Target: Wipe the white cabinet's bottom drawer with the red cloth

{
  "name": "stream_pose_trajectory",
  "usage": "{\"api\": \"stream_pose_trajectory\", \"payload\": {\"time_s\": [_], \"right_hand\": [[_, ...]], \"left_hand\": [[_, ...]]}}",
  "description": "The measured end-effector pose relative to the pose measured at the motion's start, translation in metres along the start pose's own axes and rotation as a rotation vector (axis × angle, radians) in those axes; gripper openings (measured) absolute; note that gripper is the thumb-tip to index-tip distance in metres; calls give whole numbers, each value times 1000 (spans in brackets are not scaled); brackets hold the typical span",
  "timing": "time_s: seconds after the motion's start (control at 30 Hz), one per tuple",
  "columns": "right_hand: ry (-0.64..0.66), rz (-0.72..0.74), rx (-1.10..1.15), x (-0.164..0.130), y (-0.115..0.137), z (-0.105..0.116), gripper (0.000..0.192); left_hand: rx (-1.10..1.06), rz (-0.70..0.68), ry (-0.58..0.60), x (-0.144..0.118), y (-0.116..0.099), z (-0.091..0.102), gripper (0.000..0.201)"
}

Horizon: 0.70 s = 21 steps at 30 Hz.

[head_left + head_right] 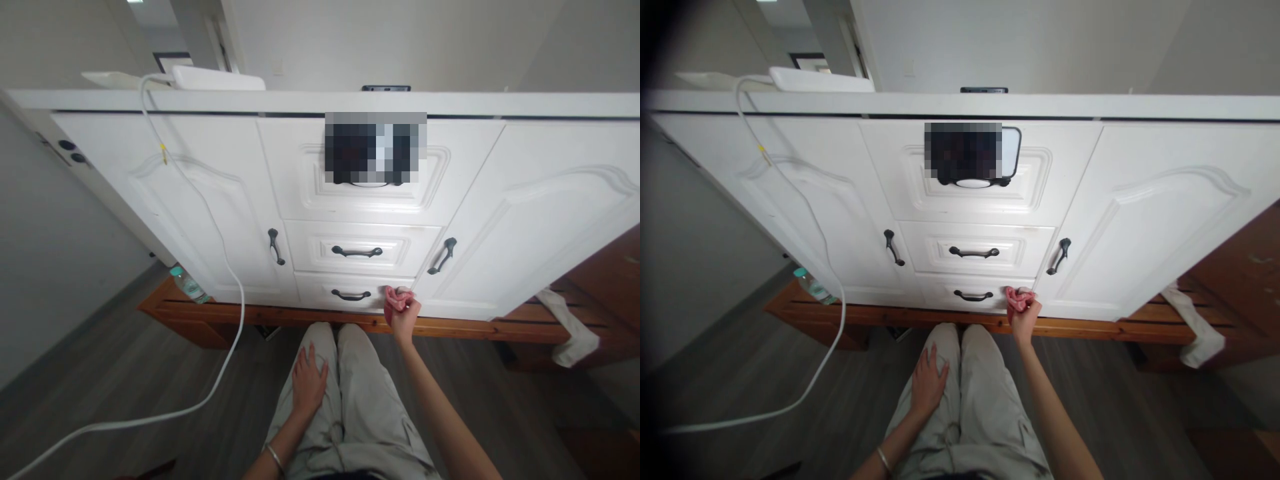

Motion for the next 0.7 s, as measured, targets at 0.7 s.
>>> {"api": "stream_pose_trajectory", "payload": {"time_s": [0.7], "right_hand": [[29,-533,363,-90,49,21,47]], "left_hand": [[-409,-470,-34,83,-174,120,25]]}}
Point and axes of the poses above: each hand's wrist, its own x-axis towards the middle knuckle, its own z-axis out of the back of the hand, y = z × x, the point moved 3 cm from there along x, towards the middle knuckle, and after that the axes turned 13 degrees about z, right-handed, at the moved point
